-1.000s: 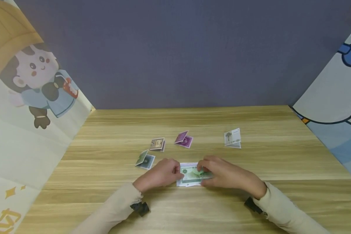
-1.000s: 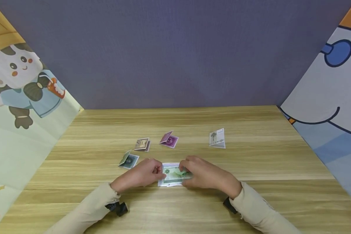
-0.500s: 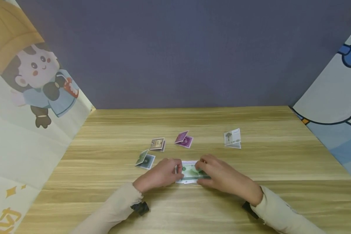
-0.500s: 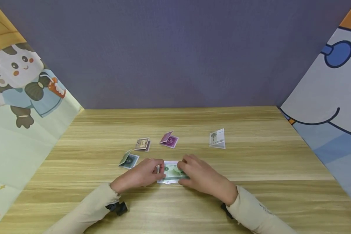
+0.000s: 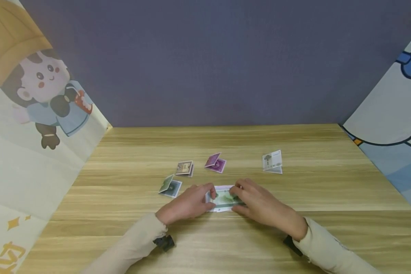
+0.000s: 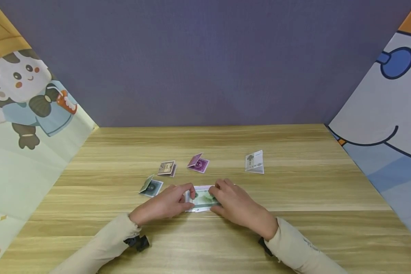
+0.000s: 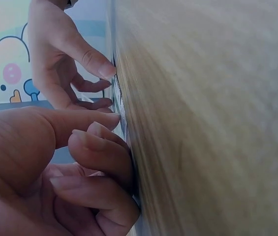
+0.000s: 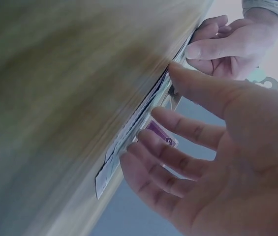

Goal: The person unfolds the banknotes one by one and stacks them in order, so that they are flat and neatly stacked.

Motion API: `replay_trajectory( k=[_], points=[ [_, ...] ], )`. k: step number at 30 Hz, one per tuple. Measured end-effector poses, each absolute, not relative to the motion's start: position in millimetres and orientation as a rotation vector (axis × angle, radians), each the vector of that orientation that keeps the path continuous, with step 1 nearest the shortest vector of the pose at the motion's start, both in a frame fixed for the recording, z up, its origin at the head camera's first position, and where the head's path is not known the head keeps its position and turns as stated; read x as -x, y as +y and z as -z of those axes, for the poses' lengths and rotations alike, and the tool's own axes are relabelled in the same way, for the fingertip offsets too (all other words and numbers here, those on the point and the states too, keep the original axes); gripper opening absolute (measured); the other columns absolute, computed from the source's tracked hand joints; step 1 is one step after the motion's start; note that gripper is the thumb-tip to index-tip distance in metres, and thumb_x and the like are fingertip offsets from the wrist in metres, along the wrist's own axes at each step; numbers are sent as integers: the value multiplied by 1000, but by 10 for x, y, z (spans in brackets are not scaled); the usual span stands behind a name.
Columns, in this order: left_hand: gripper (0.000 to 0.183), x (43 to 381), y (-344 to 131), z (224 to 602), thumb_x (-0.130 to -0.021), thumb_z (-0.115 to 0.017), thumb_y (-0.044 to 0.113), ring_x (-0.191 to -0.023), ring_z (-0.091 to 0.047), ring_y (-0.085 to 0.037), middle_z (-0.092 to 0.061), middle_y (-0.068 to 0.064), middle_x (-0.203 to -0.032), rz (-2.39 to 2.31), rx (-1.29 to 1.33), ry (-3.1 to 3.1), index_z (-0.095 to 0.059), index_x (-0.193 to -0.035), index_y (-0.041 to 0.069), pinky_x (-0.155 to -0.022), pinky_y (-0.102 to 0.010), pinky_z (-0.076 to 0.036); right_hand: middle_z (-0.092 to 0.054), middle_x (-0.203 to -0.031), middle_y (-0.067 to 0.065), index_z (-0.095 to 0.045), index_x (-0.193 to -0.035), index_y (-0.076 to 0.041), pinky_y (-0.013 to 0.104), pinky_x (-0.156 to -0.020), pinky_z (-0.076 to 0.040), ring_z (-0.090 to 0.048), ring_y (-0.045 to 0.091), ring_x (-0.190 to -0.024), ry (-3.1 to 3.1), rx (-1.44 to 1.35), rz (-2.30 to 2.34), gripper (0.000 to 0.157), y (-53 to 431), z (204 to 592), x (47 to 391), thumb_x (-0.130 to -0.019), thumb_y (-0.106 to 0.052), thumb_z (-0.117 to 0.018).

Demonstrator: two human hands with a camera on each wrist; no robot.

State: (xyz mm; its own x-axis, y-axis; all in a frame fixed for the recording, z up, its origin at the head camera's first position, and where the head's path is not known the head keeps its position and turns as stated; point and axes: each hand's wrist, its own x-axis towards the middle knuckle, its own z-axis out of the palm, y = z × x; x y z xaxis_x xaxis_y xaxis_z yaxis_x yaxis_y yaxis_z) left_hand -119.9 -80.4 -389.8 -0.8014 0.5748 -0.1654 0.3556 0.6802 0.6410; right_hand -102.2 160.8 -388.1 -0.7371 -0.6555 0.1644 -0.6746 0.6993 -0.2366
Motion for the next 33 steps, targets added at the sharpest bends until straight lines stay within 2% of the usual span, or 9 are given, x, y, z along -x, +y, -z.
replay_trajectory(
  k=[4,8,16,24,33],
  points=[
    [18,1192,-802,3881,-92,-72,23,-68,-50,-14,-55,3,-69,-852,-711,2539,-57,-101,19,-60,-31,-43,-62,-113,8,-68,-112,-8,34,-79,-55,-57,19,-99,-2842,-1105,-433,38,1612,3879,1031,-83,-27,-82],
    [18,1186,-807,3881,-92,-72,23,-67,-50,-13,-56,3,-70,-866,-709,2531,-58,-102,19,-60,-31,-43,-61,-114,7,-68,-113,-9,35,-80,-56,-57,19,-100,-2867,-1112,-469,37,1633,3880,1047,-84,-29,-80],
    [7,1222,-788,3926,-95,-66,18,-50,-44,-6,-53,4,-62,-985,-780,2516,-62,-99,14,-44,-22,-38,-64,-116,8,-68,-115,-7,37,-84,-57,-62,22,-104,-2906,-1081,-594,34,1697,3793,1088,-87,-24,-77],
    [4,1192,-741,3914,-96,-65,15,-45,-39,-3,-48,8,-57,-1082,-826,2530,-63,-99,15,-41,-20,-33,-66,-110,5,-70,-114,-6,33,-81,-57,-65,19,-98,-2865,-1085,-668,29,1716,3708,1123,-88,-17,-77],
    [3,1152,-676,3876,-96,-65,13,-43,-36,-2,-45,8,-53,-1131,-898,2507,-64,-99,12,-40,-18,-29,-67,-111,5,-69,-114,-5,34,-82,-57,-65,21,-100,-2846,-1082,-679,26,1767,3648,1169,-91,-15,-74]
  ],
)
